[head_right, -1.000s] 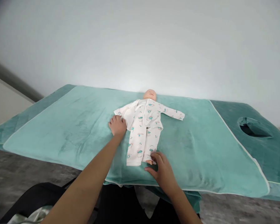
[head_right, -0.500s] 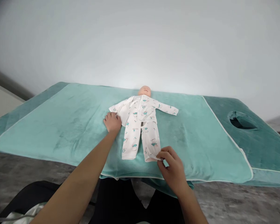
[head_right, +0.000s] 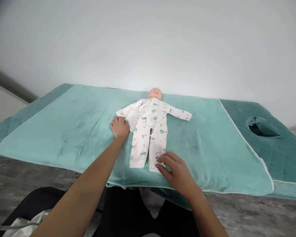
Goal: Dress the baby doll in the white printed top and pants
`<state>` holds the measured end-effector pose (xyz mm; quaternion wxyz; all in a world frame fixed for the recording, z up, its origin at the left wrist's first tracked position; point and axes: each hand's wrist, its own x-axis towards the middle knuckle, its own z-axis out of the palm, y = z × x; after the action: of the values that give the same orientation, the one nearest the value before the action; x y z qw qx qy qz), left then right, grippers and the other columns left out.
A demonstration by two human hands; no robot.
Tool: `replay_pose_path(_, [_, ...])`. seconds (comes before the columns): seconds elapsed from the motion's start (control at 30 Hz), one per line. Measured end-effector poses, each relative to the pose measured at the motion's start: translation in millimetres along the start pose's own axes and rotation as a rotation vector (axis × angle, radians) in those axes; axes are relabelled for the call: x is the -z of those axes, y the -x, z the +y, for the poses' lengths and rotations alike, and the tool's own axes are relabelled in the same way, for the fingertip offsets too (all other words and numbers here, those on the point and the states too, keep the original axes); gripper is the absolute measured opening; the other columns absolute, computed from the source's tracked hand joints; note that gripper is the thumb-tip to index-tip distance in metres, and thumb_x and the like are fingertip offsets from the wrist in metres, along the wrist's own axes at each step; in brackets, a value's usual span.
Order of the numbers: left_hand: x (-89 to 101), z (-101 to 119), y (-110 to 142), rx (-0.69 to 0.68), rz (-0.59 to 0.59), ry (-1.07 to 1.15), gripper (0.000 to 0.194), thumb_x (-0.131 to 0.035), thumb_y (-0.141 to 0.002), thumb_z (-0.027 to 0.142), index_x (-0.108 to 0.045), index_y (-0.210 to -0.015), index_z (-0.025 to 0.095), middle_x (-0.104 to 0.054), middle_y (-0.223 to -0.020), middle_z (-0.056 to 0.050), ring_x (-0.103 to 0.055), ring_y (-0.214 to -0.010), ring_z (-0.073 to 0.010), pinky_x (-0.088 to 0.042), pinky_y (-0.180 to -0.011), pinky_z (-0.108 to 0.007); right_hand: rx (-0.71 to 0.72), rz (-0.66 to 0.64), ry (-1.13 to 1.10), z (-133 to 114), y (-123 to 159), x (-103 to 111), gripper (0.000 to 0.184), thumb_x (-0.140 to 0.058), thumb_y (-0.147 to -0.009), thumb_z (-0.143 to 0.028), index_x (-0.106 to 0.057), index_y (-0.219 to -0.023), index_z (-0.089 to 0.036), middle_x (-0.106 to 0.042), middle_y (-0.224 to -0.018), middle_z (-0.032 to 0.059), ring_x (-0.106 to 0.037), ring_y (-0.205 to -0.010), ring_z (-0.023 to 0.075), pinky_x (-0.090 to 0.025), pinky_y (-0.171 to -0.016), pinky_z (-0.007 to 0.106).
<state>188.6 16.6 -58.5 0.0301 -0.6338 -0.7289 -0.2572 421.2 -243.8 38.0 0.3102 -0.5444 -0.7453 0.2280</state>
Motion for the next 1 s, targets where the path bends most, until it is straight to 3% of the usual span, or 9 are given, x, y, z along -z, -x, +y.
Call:
replay_pose_path(0.1, [1.8, 0.5, 0.1, 0.000, -0.009, -0.001, 0.031, -0.040, -0.094, 0.025, -0.061, -0.116, 0.020, -0.059, -0.127, -0.015, -0.052, -0.116, -0.0320, -0.036, -0.099, -0.047, -0.030, 0.103, 0.070, -15.0, -31.2, -2.6, 0.019, -0.052, -0.097, -0.034, -0.067, -0.108, -0.030, -0.069, -0.105, 0.0087, -0.066, -0.103, 0.0273, -0.057, -0.088, 0.046])
replay_pose_path(0.2, [2.1, 0.3, 0.2, -0.001, -0.020, -0.031, 0.032, -0.039, -0.095, 0.026, -0.062, -0.116, 0.019, -0.059, -0.128, -0.015, -0.052, -0.116, -0.0315, -0.037, -0.098, -0.046, 0.001, 0.094, 0.132, -16.8, -71.5, -14.9, 0.031, -0.050, -0.096, -0.029, -0.062, -0.124, -0.030, -0.065, -0.121, 0.0097, -0.060, -0.120, 0.0302, -0.052, -0.101, 0.051])
replay_pose_path(0.37, [-0.5, -1.2, 0.8, -0.017, -0.007, -0.041, 0.031, -0.038, -0.095, 0.027, -0.061, -0.115, 0.020, -0.059, -0.126, -0.015, -0.052, -0.115, -0.0316, -0.037, -0.097, -0.047, 0.104, 0.051, 0.261, 9.8, -161.1, -25.3, 0.039, -0.047, -0.097, -0.024, -0.055, -0.135, -0.021, -0.053, -0.142, 0.0133, -0.045, -0.137, 0.0303, -0.039, -0.113, 0.050])
replay_pose_path(0.5, [-2.0, -2.0, 0.8, -0.013, 0.007, -0.045, 0.030, -0.039, -0.095, 0.027, -0.062, -0.114, 0.020, -0.060, -0.124, -0.014, -0.052, -0.114, -0.0317, -0.037, -0.097, -0.047, 0.063, 0.019, 0.489, 35.5, -241.6, -16.3, 0.038, -0.045, -0.099, -0.028, -0.057, -0.131, -0.010, -0.057, -0.136, 0.0182, -0.050, -0.124, 0.0319, -0.042, -0.104, 0.047])
replay_pose_path(0.6, [-2.0, -1.3, 0.5, -0.005, 0.009, -0.046, 0.030, -0.039, -0.095, 0.027, -0.062, -0.114, 0.020, -0.060, -0.125, -0.014, -0.052, -0.114, -0.0317, -0.037, -0.097, -0.047, 0.037, -0.068, 0.699, 45.7, -288.7, -10.0, 0.036, -0.045, -0.099, -0.032, -0.063, -0.122, -0.009, -0.060, -0.129, 0.0204, -0.049, -0.122, 0.0348, -0.041, -0.100, 0.048])
replay_pose_path(0.73, [-1.7, 0.2, 0.2, 0.007, 0.005, -0.049, 0.029, -0.042, -0.094, 0.026, -0.061, -0.115, 0.020, -0.059, -0.125, -0.014, -0.052, -0.115, -0.0318, -0.038, -0.097, -0.048, -0.044, -0.197, 0.848, 44.7, -330.4, -11.0, 0.038, -0.052, -0.097, -0.041, -0.067, -0.115, -0.011, -0.064, -0.124, 0.0217, -0.054, -0.116, 0.0359, -0.044, -0.095, 0.050])
replay_pose_path(0.9, [0.4, 0.4, 0.9, 0.003, 0.008, -0.049, 0.028, -0.042, -0.093, 0.026, -0.061, -0.113, 0.020, -0.060, -0.124, -0.013, -0.052, -0.113, -0.0317, -0.038, -0.096, -0.048, -0.189, -0.477, 0.906, 34.5, -369.9, -16.4, 0.035, -0.078, -0.079, -0.044, -0.074, -0.095, -0.013, -0.072, -0.089, 0.0139, -0.068, -0.094, 0.0341, -0.050, -0.084, 0.052])
replay_pose_path(1.0, [2.1, 0.9, 1.4, 0.003, -0.001, -0.040, 0.028, -0.043, -0.093, 0.025, -0.061, -0.114, 0.019, -0.059, -0.125, -0.014, -0.052, -0.114, -0.0317, -0.037, -0.097, -0.048, -0.247, -0.615, 0.948, 32.8, -385.1, -20.3, 0.029, -0.082, -0.071, -0.038, -0.075, -0.087, -0.015, -0.072, -0.079, 0.0086, -0.070, -0.087, 0.0326, -0.054, -0.079, 0.053])
